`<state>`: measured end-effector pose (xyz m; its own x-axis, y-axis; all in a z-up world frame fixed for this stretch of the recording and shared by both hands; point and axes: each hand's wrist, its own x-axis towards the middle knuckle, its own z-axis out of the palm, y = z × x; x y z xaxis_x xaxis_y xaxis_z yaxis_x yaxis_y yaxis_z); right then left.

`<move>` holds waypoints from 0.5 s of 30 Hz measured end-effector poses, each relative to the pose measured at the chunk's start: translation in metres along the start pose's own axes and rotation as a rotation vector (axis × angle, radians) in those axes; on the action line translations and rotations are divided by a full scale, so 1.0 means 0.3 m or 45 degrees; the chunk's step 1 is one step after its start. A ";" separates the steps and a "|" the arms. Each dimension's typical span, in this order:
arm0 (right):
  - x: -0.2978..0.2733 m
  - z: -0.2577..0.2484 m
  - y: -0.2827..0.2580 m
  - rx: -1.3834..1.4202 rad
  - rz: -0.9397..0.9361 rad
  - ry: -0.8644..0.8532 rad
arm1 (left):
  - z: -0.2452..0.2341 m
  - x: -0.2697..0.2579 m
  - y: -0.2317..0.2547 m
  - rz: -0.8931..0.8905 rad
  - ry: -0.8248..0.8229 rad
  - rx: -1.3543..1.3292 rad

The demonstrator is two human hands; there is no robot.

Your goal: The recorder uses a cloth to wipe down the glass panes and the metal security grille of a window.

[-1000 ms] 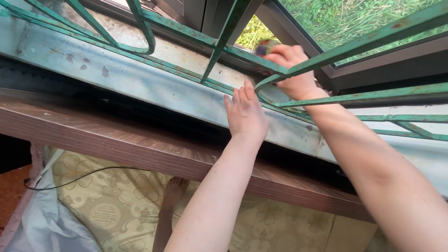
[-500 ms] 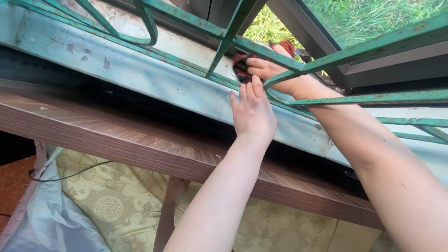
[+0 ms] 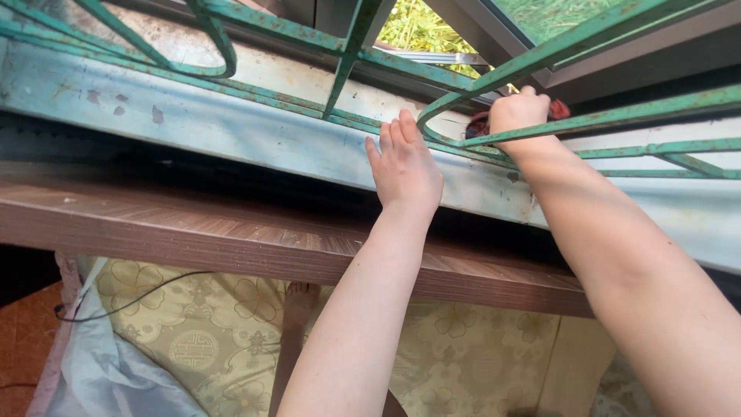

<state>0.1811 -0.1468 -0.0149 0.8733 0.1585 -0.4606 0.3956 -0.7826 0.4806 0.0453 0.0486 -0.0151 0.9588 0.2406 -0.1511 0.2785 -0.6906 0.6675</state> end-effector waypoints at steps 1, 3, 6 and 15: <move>0.037 0.076 0.051 0.051 0.123 -0.074 | -0.007 0.000 0.007 -0.010 -0.006 -0.005; 0.098 0.179 0.097 0.119 0.253 -0.156 | -0.015 -0.001 0.009 -0.010 -0.020 0.000; 0.144 0.232 0.086 0.381 0.418 -0.306 | -0.006 -0.006 0.016 -0.012 0.034 -0.069; 0.081 0.040 -0.069 0.916 0.087 -0.359 | -0.008 -0.019 0.016 -0.001 0.055 -0.151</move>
<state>0.1908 -0.1339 -0.0450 0.7457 0.0121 -0.6662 -0.0229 -0.9988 -0.0438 0.0410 0.0455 -0.0094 0.9545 0.2721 -0.1221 0.2685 -0.6054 0.7493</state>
